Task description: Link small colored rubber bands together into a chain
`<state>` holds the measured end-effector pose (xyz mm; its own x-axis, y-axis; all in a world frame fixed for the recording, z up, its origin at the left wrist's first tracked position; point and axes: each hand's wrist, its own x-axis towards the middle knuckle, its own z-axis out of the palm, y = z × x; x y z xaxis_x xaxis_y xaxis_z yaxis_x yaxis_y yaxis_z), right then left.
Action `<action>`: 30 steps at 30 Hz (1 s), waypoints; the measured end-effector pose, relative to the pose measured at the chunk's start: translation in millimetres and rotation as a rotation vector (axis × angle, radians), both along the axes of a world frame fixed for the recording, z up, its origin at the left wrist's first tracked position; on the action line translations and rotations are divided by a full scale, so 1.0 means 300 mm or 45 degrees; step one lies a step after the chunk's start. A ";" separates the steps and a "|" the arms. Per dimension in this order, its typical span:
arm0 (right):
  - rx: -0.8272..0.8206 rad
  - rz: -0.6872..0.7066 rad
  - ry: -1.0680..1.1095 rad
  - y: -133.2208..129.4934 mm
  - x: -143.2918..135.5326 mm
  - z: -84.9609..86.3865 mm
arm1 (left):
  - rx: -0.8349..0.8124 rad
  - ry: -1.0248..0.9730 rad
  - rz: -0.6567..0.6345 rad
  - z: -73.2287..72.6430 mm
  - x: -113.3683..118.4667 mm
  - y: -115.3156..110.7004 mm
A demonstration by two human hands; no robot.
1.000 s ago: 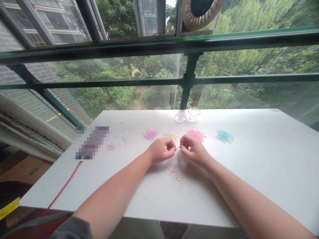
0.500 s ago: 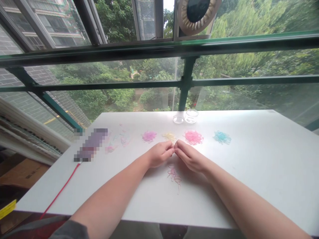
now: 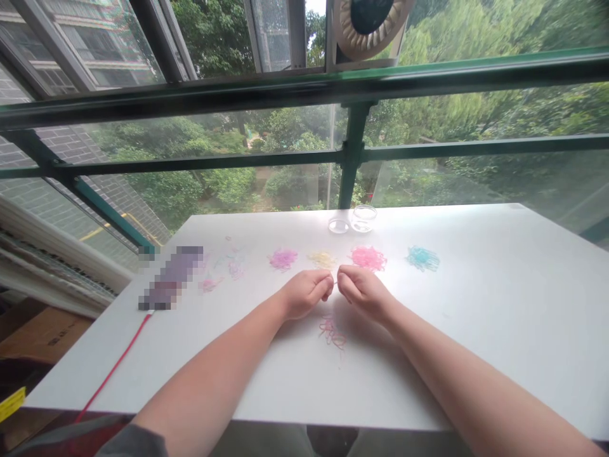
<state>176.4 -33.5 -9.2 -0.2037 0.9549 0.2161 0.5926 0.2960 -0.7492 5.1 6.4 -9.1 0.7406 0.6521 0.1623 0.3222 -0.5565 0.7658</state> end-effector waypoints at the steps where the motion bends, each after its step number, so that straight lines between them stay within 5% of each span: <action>1: -0.006 -0.009 -0.011 0.000 0.000 0.000 | -0.013 -0.008 0.008 -0.001 0.000 0.001; 19: -0.081 -0.055 0.131 0.014 0.007 0.003 | -0.010 -0.146 0.359 -0.011 -0.004 0.023; 30: -0.164 0.012 0.254 0.019 0.014 -0.010 | 0.023 -0.113 0.346 -0.012 -0.007 0.022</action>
<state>180.6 -27.7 -12.2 -0.1783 0.9754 0.1294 0.4264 0.1951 -0.8833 3.0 12.8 -12.7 0.5210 0.8214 0.2320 0.3934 -0.4723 0.7887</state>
